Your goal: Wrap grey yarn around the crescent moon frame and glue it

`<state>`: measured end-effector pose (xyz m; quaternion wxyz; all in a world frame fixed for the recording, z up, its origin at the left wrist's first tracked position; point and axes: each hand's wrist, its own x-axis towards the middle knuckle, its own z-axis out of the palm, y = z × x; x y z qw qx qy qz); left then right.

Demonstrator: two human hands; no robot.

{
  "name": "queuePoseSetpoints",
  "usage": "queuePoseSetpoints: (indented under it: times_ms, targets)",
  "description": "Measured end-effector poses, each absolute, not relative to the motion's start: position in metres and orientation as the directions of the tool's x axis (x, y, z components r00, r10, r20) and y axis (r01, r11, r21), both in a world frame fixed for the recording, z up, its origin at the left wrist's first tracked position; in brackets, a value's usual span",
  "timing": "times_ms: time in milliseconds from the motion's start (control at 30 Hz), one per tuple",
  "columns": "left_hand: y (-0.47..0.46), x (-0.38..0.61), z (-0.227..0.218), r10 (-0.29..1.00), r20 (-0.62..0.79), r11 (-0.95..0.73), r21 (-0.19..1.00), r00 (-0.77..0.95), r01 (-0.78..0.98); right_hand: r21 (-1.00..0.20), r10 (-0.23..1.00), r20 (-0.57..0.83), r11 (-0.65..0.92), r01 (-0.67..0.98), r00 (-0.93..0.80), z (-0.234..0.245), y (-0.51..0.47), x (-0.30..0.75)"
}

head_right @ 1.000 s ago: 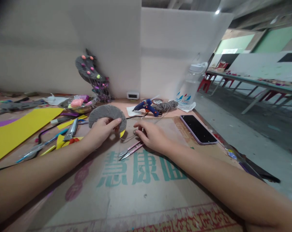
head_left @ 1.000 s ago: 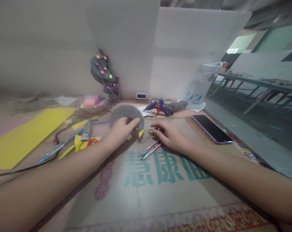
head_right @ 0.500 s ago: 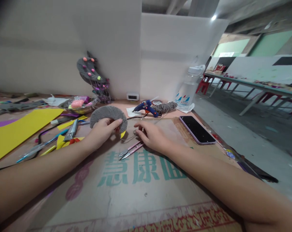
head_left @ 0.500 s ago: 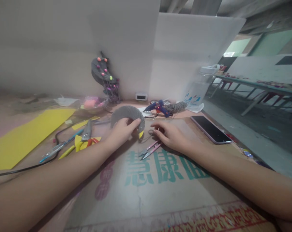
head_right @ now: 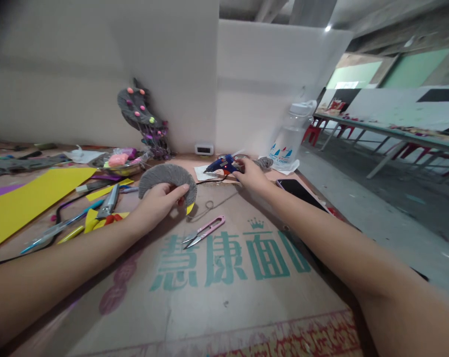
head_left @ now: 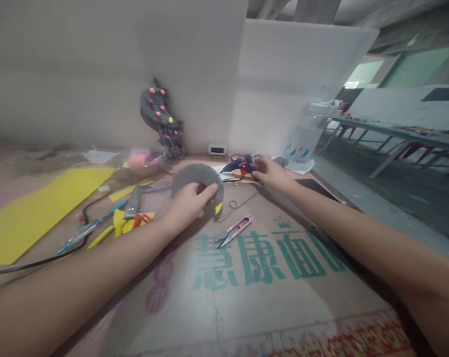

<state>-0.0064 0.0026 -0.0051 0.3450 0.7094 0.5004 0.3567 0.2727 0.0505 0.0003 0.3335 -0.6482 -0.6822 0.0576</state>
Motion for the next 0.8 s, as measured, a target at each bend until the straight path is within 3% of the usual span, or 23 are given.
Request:
queuePoseSetpoints:
  times_ms: [233, 467, 800]
  targets:
    - [0.005, -0.006, -0.008, 0.953, 0.162, -0.266, 0.851, 0.257, 0.453, -0.467, 0.957, 0.286, 0.097, 0.879, 0.046, -0.009, 0.078, 0.253]
    - [0.009, -0.005, -0.012, 0.953, 0.153, -0.256, 0.869, 0.26, 0.424, -0.445, 0.928, 0.367, 0.12, 0.887, 0.059, -0.009, 0.071, 0.255]
    - [0.013, -0.008, -0.014, 0.965, 0.186, -0.247, 0.884, 0.188, 0.396, -0.632, 0.913, 0.403, 0.228, 0.74, 0.062, 0.017, 0.011, 0.242]
